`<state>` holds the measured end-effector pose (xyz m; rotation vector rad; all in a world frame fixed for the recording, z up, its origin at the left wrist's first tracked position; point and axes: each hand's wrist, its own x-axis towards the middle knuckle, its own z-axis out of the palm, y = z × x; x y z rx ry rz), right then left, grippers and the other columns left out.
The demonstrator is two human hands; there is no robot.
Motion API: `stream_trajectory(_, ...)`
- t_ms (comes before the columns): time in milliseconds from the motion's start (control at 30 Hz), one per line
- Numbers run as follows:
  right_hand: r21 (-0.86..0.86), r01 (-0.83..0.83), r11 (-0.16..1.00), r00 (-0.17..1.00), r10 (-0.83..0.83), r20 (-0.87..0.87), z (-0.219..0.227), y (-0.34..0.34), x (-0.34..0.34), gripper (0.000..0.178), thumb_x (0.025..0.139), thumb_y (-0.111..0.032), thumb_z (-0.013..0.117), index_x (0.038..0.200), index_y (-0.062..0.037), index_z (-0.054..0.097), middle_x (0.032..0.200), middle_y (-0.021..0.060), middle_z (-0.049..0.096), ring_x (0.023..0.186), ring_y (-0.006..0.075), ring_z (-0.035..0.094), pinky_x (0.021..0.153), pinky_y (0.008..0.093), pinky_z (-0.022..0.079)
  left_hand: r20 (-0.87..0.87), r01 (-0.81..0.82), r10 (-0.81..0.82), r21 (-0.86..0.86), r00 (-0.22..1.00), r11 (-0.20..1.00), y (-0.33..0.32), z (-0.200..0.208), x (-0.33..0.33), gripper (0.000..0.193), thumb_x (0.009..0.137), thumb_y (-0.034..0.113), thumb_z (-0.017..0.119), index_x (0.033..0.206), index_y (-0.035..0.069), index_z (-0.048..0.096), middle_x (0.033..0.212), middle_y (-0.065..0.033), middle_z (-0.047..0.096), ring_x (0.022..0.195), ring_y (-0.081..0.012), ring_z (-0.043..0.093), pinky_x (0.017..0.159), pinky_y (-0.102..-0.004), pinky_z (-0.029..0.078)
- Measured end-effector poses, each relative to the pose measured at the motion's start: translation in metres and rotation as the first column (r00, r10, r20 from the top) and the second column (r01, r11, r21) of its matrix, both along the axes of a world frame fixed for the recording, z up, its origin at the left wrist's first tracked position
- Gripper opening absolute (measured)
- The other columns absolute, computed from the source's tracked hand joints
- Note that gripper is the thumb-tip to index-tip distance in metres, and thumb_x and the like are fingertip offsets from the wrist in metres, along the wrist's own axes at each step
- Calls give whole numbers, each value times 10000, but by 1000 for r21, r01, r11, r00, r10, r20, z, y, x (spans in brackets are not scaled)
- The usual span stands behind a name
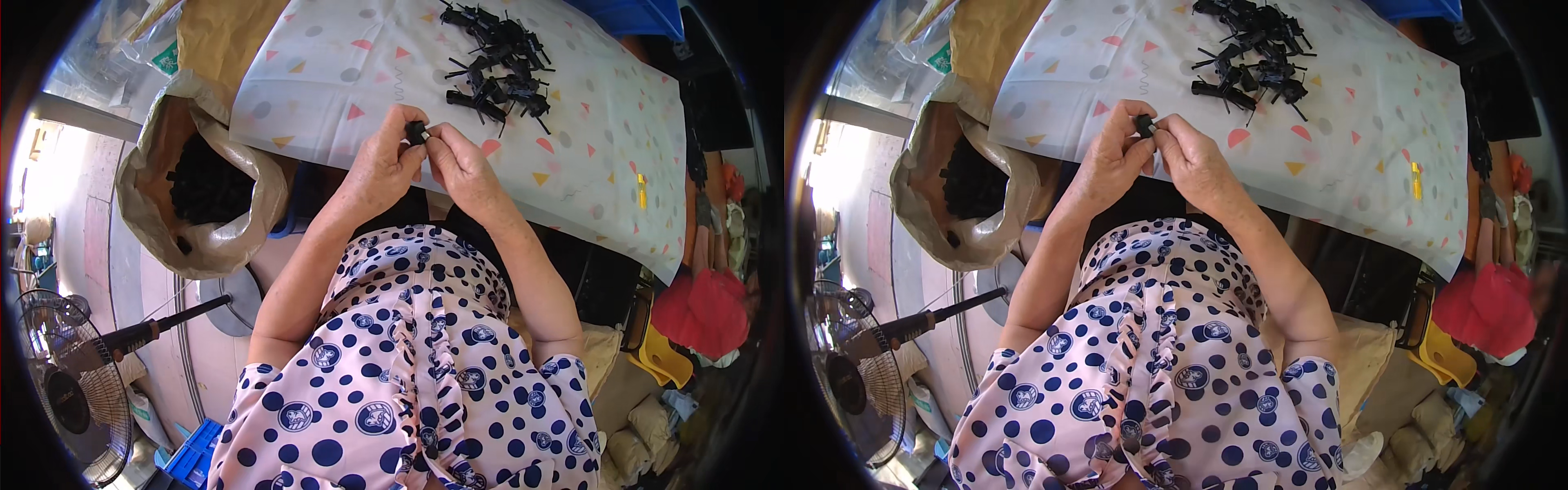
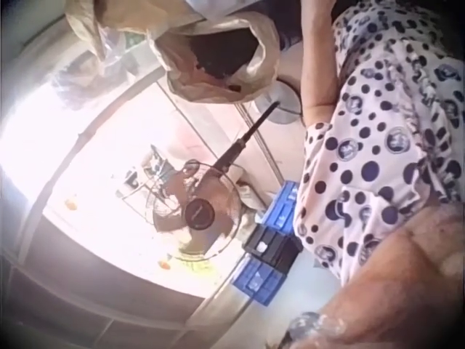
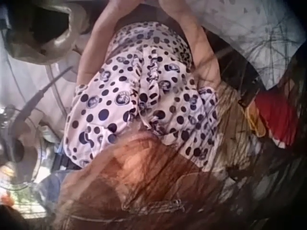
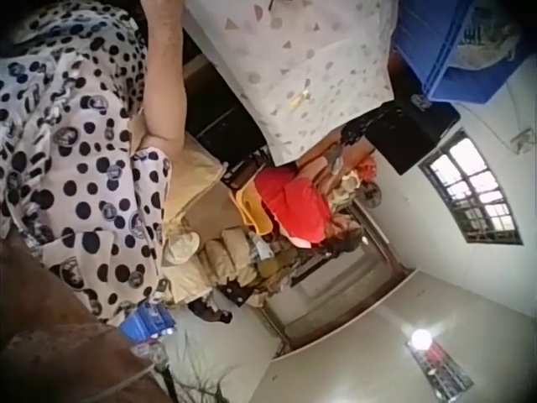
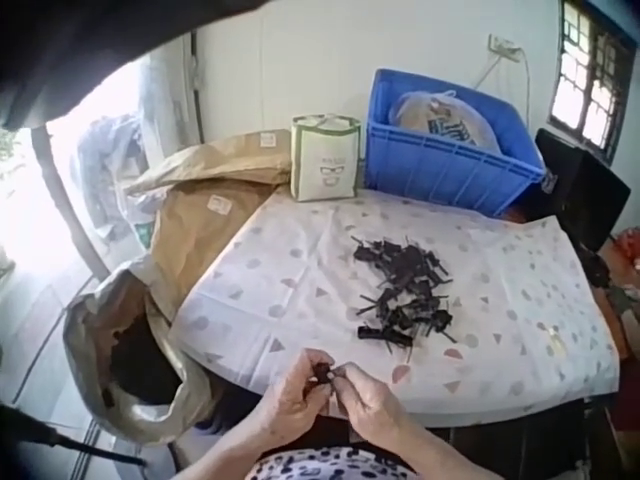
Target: Assembling and inspecting small black electronic components at a workstation.
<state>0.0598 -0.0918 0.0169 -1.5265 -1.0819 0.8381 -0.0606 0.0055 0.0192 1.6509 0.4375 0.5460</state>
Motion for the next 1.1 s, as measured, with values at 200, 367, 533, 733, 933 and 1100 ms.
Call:
stream_trajectory(200,89,61,994,998,-59,-30,-4,20,-18,145,992,-152,452,981,-41,544,646,-49,422,568,36,383,512,195,340,6,-250,258,265,966,931,0,-2,-4,305,839,-44,548,1115,41,449,745,-182,564,610,-315,551,602,-369,463)
stream_trajectory(367,53,-135,989,987,139,-85,2,26,-3,187,987,-219,483,1002,-53,565,659,-52,422,576,43,379,524,200,349,1,-307,349,477,937,823,11,18,-30,290,825,4,574,1097,58,492,736,-179,558,591,-286,547,565,-363,451)
stream_trajectory(533,158,322,934,620,-334,710,7,26,86,330,890,-349,619,989,-43,545,615,88,561,519,209,544,534,339,454,-97,-442,768,769,633,461,77,29,-137,288,843,78,569,1125,104,514,857,-160,633,742,-320,632,682,-383,505)
stream_trajectory(733,42,294,955,509,-194,838,-14,42,124,330,886,-367,609,897,-41,563,653,136,590,618,334,592,580,405,462,-278,-43,845,942,457,334,109,16,-216,352,867,126,543,1216,111,495,1101,-148,617,988,-356,593,840,-441,465)
stream_trajectory(933,-80,197,977,851,-130,508,-16,45,138,271,910,-318,589,885,-49,576,663,56,556,579,185,535,572,310,441,-110,-429,560,529,821,732,66,19,-105,347,863,57,602,1207,41,567,1058,-70,621,807,-129,600,706,-261,491)
stream_trajectory(1100,-17,-103,995,981,104,164,20,21,101,238,951,-286,552,924,-50,568,676,-34,505,609,56,491,544,220,408,-53,92,-97,-83,994,992,32,8,-7,643,872,129,639,1416,56,304,1123,-145,589,784,-142,615,662,-248,479)
